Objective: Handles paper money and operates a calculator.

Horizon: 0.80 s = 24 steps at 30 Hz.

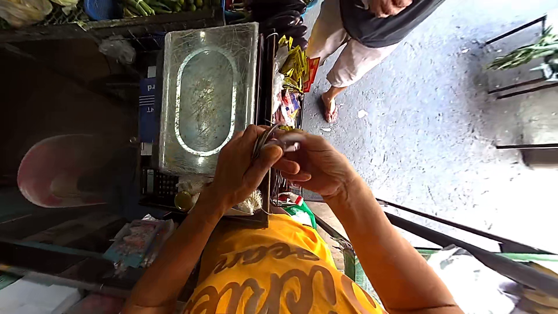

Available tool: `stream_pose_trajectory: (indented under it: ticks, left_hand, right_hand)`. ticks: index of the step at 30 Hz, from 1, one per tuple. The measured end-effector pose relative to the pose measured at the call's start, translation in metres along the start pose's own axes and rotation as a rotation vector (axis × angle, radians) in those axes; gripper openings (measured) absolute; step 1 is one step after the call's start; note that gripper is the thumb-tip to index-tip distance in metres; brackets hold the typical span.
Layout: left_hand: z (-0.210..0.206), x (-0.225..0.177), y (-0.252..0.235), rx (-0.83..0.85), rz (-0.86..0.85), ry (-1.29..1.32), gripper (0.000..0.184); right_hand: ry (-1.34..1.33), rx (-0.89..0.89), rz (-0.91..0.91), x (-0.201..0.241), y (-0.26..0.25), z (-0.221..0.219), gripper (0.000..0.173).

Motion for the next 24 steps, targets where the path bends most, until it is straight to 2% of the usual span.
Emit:
stream_pose_trajectory:
  ticks: [1,2,4,5,7,9,12,15,17,19,24]
  left_hand:
    - [0.001,0.003,0.002,-0.017,0.043,0.053,0.078]
    - [0.002,0.007,0.005,-0.023,0.112,0.099,0.076]
    - [0.001,0.017,0.008,-0.020,0.294,0.278,0.041]
    - [-0.001,0.020,0.010,-0.014,0.388,0.390,0.030]
    - [-0.002,0.026,0.015,0.009,0.532,0.622,0.035]
    - [0.002,0.030,0.022,0.015,0.615,0.712,0.033]
    - [0.010,0.036,0.031,0.075,0.666,0.824,0.029]
    - [0.018,0.050,0.039,0.067,0.695,0.935,0.015]
    - [0.025,0.060,0.043,-0.017,0.732,0.983,0.008]
    - [0.031,0.071,0.046,-0.113,0.735,0.998,0.013]
    - [0.042,0.093,0.044,-0.275,0.751,0.980,0.027]
  right_hand:
    - [-0.017,0.023,0.001,0.004,0.000,-0.003,0.041]
    - [-0.014,0.060,0.015,0.009,-0.001,-0.006,0.047]
    - [0.115,0.065,0.131,0.021,-0.002,-0.011,0.055]
    - [0.293,0.000,0.250,0.028,-0.001,-0.012,0.052]
    - [0.721,-0.177,0.502,0.036,-0.001,-0.013,0.043]
    - [0.910,-0.231,0.570,0.029,-0.013,-0.015,0.043]
    - [0.837,-0.232,0.505,0.006,-0.037,-0.019,0.021]
    - [0.779,-0.196,0.509,-0.005,-0.055,-0.026,0.013]
    - [0.825,-0.202,0.519,-0.011,-0.064,-0.032,0.017]
    - [0.923,-0.244,0.526,-0.016,-0.071,-0.036,0.028]
    - [1.110,-0.335,0.672,-0.020,-0.090,-0.038,0.023]
Point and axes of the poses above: each hand's wrist, its own y-axis away from the middle knuckle, its own z-axis out of the back of the hand, x = y × z, the point moved 5 cm from there along -y, towards the middle knuckle, and after that the axes turned 10 degrees about -y, right-handed, at the moved point
